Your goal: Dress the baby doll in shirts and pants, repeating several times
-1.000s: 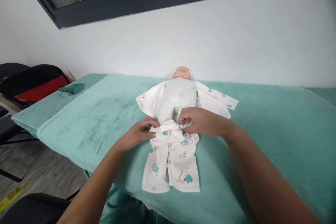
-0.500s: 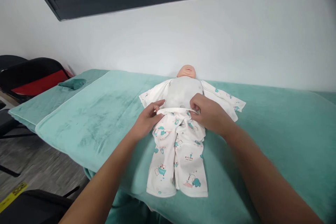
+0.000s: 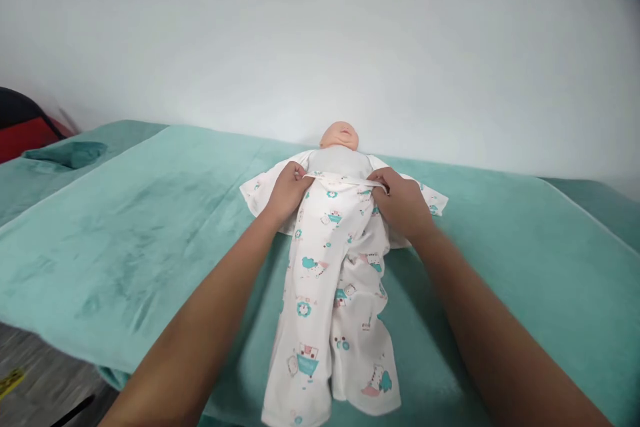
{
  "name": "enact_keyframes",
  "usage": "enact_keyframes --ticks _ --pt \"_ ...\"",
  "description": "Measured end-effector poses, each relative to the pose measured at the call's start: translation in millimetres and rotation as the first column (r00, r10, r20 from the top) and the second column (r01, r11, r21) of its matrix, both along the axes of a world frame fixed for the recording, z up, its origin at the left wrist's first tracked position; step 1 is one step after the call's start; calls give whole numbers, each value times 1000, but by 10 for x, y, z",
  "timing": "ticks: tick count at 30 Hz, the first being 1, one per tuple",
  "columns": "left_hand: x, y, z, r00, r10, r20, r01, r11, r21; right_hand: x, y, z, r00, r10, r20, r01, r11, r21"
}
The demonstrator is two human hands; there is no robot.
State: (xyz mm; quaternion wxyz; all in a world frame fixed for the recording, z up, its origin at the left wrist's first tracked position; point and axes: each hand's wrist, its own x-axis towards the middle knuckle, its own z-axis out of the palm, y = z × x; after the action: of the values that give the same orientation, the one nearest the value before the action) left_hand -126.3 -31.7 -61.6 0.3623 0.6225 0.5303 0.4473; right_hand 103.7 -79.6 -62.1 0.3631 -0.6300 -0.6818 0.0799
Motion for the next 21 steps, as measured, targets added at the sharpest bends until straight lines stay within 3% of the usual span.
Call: enact_keyframes --ticks 5,9,15,21 --pt "10 118 -140 997 2 82 -2 1000 -10 -7 218 -114 974 -103 -201 95 994 -50" --pt "-163 90 -70 984 -181 -2 180 982 -64 -20 148 -179 966 -184 -184 156 976 -155" --pt "-342 50 100 932 -361 -34 339 901 -272 202 50 -109 965 18 -261 -103 943 -316" --pt "-367 10 82 909 -374 186 417 833 -363 393 17 -84 858 179 -481 -396 826 -400"
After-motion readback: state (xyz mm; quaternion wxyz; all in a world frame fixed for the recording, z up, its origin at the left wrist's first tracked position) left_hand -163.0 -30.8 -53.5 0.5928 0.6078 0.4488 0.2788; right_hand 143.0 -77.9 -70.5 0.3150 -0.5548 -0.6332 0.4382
